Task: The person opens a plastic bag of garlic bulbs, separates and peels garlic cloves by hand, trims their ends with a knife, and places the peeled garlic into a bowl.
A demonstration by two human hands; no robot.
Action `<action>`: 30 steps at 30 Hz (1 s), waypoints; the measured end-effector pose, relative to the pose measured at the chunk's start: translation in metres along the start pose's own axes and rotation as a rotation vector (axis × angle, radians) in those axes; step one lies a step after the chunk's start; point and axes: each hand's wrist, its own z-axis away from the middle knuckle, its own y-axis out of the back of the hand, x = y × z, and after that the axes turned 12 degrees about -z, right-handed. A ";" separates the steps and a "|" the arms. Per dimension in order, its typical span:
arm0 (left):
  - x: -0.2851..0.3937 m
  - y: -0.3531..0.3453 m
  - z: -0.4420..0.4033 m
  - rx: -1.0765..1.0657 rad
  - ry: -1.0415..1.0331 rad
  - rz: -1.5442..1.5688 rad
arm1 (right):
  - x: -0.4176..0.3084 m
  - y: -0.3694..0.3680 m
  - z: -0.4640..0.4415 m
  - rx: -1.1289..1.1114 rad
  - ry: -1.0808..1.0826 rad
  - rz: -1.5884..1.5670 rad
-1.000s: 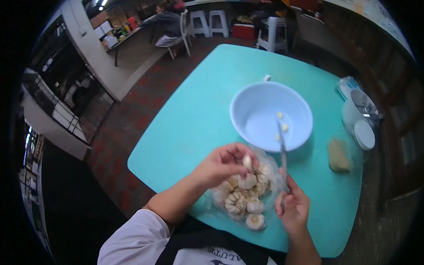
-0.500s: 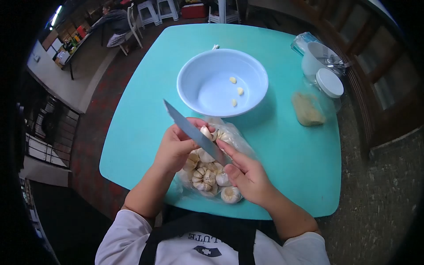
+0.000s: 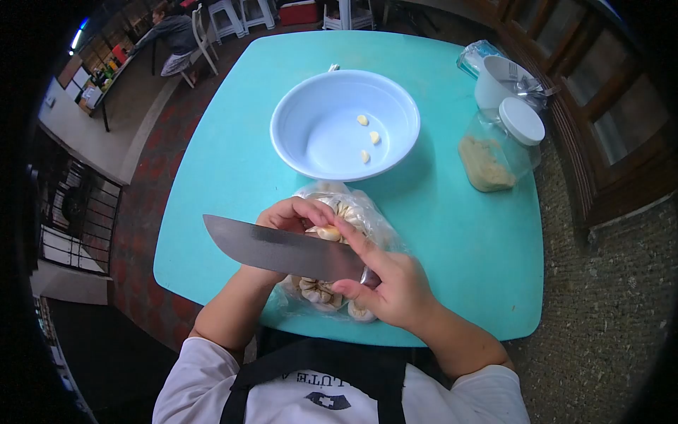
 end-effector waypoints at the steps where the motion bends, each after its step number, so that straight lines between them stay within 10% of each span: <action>1: 0.000 0.000 0.000 -0.007 -0.006 0.028 | 0.001 0.000 0.000 0.009 0.031 0.023; 15: 0.000 0.004 0.002 -0.042 0.299 0.342 | 0.003 0.003 -0.003 0.051 0.269 0.238; 30: 0.003 -0.005 0.004 0.006 0.365 0.441 | 0.007 0.006 0.000 0.034 0.053 -0.203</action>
